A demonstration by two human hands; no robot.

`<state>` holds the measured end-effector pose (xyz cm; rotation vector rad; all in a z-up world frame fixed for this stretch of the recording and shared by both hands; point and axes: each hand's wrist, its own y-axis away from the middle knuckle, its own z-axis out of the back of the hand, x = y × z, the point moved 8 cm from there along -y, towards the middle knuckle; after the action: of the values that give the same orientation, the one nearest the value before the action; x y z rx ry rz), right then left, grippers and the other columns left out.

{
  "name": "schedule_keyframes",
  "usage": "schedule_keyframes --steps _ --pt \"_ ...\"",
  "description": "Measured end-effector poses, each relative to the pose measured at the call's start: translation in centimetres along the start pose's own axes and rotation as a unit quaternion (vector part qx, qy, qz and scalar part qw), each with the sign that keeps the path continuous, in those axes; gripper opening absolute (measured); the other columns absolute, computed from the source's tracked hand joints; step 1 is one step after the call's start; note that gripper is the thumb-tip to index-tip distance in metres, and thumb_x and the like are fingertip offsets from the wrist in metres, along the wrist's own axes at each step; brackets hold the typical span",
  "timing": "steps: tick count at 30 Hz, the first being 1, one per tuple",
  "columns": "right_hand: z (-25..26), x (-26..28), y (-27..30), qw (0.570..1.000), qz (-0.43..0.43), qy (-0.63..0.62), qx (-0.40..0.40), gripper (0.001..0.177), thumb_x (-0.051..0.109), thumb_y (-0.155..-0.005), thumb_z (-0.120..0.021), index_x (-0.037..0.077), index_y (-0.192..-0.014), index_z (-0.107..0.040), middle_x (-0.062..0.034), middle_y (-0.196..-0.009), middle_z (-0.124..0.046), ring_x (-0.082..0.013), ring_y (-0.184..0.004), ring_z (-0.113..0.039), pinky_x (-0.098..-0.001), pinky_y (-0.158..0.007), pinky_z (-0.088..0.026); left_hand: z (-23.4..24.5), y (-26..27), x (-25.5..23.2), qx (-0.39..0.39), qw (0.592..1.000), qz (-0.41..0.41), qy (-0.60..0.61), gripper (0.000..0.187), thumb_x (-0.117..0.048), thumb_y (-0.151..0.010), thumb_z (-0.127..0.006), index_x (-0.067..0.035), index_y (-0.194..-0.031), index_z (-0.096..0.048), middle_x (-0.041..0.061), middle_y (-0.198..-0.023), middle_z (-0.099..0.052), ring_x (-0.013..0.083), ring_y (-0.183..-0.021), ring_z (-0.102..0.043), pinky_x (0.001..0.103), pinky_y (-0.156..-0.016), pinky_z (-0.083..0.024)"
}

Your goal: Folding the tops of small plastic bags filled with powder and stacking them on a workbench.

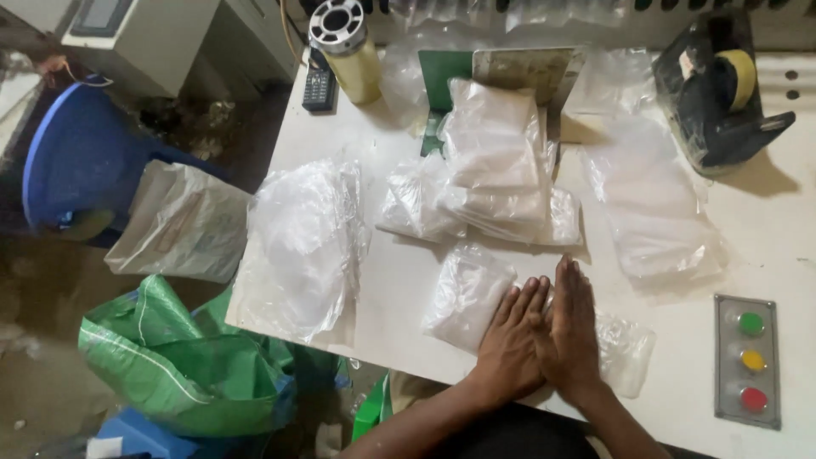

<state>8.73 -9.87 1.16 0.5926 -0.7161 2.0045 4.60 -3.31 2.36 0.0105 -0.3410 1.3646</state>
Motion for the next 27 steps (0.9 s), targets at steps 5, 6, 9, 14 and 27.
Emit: schedule_keyframes --steps 5,6,9,14,27 --pt "-0.6 -0.8 0.6 0.996 0.017 0.092 0.013 0.085 0.058 -0.101 -0.027 -0.001 -0.161 -0.023 -0.0214 -0.170 -0.021 -0.0325 -0.159 -0.018 -0.0481 -0.131 -0.008 -0.4 -0.3 0.2 0.081 0.888 0.006 0.453 0.076 -0.025 -0.092 -0.036 0.002 -0.161 -0.023 0.028 -0.168 -0.021 0.0396 -0.158 -0.015 0.049 -0.129 -0.005" --pt "0.0 -0.9 0.2 0.996 0.000 0.090 0.022 0.085 0.058 -0.101 -0.027 -0.001 -0.161 -0.023 -0.0214 -0.170 -0.021 -0.0325 -0.159 -0.018 -0.0481 -0.131 -0.008 -0.7 -0.3 -0.4 0.097 0.882 0.003 0.460 0.076 -0.025 -0.092 -0.036 0.002 -0.161 -0.023 0.028 -0.168 -0.021 0.0396 -0.158 -0.015 0.049 -0.129 -0.005" --pt "2.3 -3.4 -1.4 0.997 -0.041 -0.063 -0.011 0.083 0.062 -0.102 -0.026 0.007 -0.164 -0.021 -0.0140 -0.171 -0.025 -0.0312 -0.159 -0.021 -0.0463 -0.130 -0.013 -1.0 -1.0 -1.0 0.063 0.899 0.018 0.432 0.066 -0.020 -0.101 -0.029 0.004 -0.161 -0.021 0.029 -0.169 -0.014 0.0398 -0.160 -0.006 0.051 -0.130 0.001" --pt "8.0 -12.3 0.6 0.793 -0.217 -0.559 -0.108 0.036 0.013 -0.104 -0.054 -0.002 -0.137 -0.056 -0.0210 -0.120 -0.070 -0.0281 -0.095 -0.071 -0.0344 -0.078 -0.062 0.5 0.7 -5.4 -0.107 0.885 -0.180 0.416 0.017 -0.003 -0.096 -0.058 0.007 -0.109 -0.063 0.031 -0.143 -0.057 0.0482 -0.132 -0.055 0.054 -0.105 -0.043" --pt "5.1 -7.3 8.3 0.829 -0.395 -0.386 0.089 0.043 0.006 -0.084 -0.075 -0.002 -0.126 -0.068 -0.0134 -0.116 -0.080 -0.0224 -0.107 -0.074 -0.0341 -0.093 -0.060 -4.6 1.1 0.9 0.095 0.450 0.387 0.799 0.012 -0.026 -0.102 -0.061 -0.015 -0.097 -0.063 -0.004 -0.090 -0.062 0.0096 -0.085 -0.056 0.027 -0.078 -0.047"
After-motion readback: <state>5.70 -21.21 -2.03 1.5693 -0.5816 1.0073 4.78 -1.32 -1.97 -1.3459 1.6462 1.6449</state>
